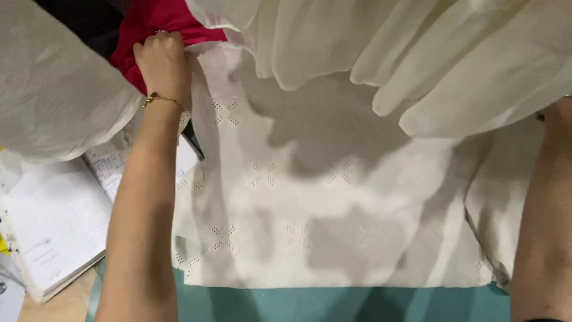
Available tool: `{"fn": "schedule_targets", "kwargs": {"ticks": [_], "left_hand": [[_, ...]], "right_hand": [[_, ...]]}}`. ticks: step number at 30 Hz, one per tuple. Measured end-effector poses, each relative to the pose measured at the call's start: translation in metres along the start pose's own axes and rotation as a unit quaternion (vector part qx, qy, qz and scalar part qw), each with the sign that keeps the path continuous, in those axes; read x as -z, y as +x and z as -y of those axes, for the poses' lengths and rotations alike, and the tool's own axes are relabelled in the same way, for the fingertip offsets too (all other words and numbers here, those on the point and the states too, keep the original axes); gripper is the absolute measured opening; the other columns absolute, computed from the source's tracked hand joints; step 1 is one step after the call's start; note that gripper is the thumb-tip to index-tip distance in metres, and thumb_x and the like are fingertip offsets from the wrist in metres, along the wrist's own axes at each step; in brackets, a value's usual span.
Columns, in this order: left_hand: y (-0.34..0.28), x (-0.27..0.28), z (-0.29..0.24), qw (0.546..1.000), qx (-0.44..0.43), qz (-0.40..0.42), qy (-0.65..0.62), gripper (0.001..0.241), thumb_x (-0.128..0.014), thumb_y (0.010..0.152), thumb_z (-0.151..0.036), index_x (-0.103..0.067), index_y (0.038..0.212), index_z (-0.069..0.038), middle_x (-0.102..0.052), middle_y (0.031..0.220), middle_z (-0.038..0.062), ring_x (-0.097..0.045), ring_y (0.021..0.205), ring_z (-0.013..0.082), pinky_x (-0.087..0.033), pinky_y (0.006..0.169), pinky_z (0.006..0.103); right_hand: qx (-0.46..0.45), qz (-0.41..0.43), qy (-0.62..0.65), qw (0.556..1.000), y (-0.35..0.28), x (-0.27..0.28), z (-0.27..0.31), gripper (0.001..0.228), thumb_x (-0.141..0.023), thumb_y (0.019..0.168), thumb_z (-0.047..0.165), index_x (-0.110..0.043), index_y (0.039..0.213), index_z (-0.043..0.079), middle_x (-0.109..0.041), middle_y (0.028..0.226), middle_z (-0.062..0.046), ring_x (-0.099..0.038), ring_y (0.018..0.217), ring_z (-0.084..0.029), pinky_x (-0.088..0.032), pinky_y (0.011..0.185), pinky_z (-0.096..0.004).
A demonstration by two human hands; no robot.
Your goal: Preparing and measuring fabric for garment construction.
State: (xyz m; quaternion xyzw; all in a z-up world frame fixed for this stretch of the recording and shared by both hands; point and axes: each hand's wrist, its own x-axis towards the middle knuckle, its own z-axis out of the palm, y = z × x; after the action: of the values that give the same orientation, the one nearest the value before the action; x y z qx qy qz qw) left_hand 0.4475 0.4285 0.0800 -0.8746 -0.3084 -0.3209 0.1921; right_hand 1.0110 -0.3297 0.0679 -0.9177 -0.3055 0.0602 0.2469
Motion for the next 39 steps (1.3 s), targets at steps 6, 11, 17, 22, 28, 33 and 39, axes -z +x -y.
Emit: {"fn": "schedule_targets", "kwargs": {"ticks": [6,11,17,22,28,33,39], "left_hand": [[-0.038,-0.008,-0.031,0.994,0.065,0.089,0.001,0.019,-0.081,0.086,-0.020,-0.072,0.098,-0.007,-0.071,0.101,0.012,-0.067,0.097,0.0302,-0.047,0.084,0.0501],[-0.137,0.101,-0.074,0.935,0.034,0.095,-0.340,0.039,-0.075,0.097,-0.025,-0.061,0.125,-0.001,-0.060,0.119,0.024,-0.058,0.108,0.0394,-0.046,0.091,0.0518],[-0.321,0.251,-0.103,0.850,0.269,0.185,-0.412,0.028,-0.073,0.085,-0.015,-0.071,0.112,-0.007,-0.069,0.114,0.011,-0.061,0.109,0.0298,-0.048,0.090,0.0427],[-0.522,0.227,-0.106,0.443,0.642,0.106,-0.616,0.050,-0.060,0.096,-0.022,-0.052,0.142,-0.003,-0.059,0.140,0.020,-0.055,0.130,0.0347,-0.044,0.106,0.0474],[-0.434,0.246,-0.139,0.122,0.650,0.148,-0.735,0.058,-0.048,0.101,-0.034,-0.040,0.151,-0.006,-0.040,0.162,0.015,-0.039,0.147,0.0307,-0.034,0.119,0.0459],[-0.369,0.223,-0.156,0.079,0.561,0.144,-0.811,0.058,-0.054,0.100,-0.032,-0.042,0.152,-0.007,-0.047,0.156,0.009,-0.045,0.141,0.0272,-0.035,0.118,0.0433],[-0.363,0.295,-0.111,0.174,0.576,0.084,-0.794,0.056,-0.053,0.100,-0.033,-0.046,0.148,-0.004,-0.057,0.149,0.016,-0.054,0.136,0.0283,-0.042,0.115,0.0446]], "right_hand": [[-0.030,0.015,0.102,0.994,0.037,-0.085,0.081,0.052,-0.063,0.093,0.022,-0.049,0.141,0.008,-0.050,0.143,-0.014,-0.050,0.130,-0.027,-0.047,0.106,-0.043],[-0.044,0.014,0.189,0.981,-0.071,-0.129,0.212,0.060,-0.062,0.092,0.022,-0.044,0.147,0.006,-0.046,0.151,-0.016,-0.047,0.137,-0.029,-0.045,0.109,-0.045],[-0.212,-0.050,0.289,0.932,-0.321,-0.161,0.190,0.046,-0.056,0.101,0.016,-0.049,0.143,0.000,-0.055,0.144,-0.023,-0.055,0.134,-0.032,-0.048,0.112,-0.051],[-0.395,-0.124,0.487,0.769,-0.408,-0.163,0.168,0.056,-0.046,0.107,0.026,-0.035,0.153,-0.004,-0.052,0.145,-0.024,-0.051,0.136,-0.035,-0.040,0.116,-0.054],[-0.364,-0.095,0.707,0.599,-0.381,-0.184,0.153,0.060,-0.050,0.106,0.033,-0.035,0.150,-0.004,-0.043,0.156,-0.020,-0.046,0.143,-0.032,-0.031,0.119,-0.051],[-0.318,-0.082,0.752,0.572,-0.321,-0.198,0.152,0.053,-0.059,0.102,0.039,-0.050,0.145,0.008,-0.048,0.158,-0.011,-0.049,0.142,-0.028,-0.037,0.120,-0.048],[-0.252,-0.133,0.769,0.572,-0.379,-0.142,0.192,0.068,-0.066,0.098,0.048,-0.047,0.153,0.013,-0.054,0.157,-0.012,-0.051,0.144,-0.028,-0.042,0.117,-0.049]]}}
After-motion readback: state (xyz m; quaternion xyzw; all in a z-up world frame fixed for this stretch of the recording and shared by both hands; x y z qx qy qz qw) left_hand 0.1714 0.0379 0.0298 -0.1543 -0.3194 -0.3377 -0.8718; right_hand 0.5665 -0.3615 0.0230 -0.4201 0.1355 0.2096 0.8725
